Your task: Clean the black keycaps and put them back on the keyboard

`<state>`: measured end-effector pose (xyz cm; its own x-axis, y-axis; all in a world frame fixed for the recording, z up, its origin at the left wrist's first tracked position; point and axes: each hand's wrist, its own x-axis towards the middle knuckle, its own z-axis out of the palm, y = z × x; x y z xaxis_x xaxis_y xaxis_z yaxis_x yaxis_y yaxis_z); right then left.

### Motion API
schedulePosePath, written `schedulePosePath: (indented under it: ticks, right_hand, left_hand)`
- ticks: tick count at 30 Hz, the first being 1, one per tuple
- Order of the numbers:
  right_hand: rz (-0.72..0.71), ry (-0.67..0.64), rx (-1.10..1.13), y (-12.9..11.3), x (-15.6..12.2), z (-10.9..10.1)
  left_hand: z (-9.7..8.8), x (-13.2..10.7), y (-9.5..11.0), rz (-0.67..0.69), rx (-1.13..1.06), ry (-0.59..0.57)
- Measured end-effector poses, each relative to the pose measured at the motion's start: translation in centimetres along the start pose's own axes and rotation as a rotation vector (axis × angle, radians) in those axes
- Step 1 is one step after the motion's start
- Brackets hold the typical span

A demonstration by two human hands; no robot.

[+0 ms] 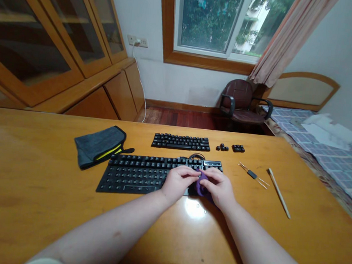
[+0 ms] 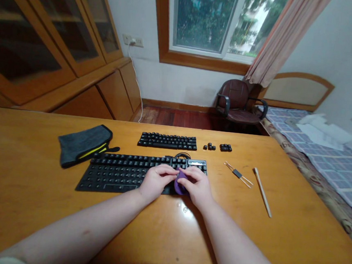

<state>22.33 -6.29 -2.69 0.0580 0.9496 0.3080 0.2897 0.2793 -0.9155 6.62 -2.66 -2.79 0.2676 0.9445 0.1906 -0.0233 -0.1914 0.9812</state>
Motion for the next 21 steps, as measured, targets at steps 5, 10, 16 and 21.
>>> schedulePosePath:
  ticks: [5, 10, 16, 21]
  right_hand:
    - [-0.024, 0.018, -0.022, -0.3, 0.2, -0.3]
    - [0.076, 0.008, 0.026, -0.6, 0.1, -0.2]
    - [0.241, -0.012, 0.136, -0.5, -0.1, 0.4]
    - [0.218, -0.054, 0.085, -0.7, 0.0, 0.2]
  left_hand:
    - [0.0, 0.1, 0.1, -0.006, 0.002, -0.001]
    - [-0.1, 0.0, -0.1, 0.058, 0.055, 0.024]
    - [-0.7, -0.3, -0.1, 0.288, 0.254, -0.033]
    - [-1.1, -0.4, 0.1, 0.410, 0.403, -0.089]
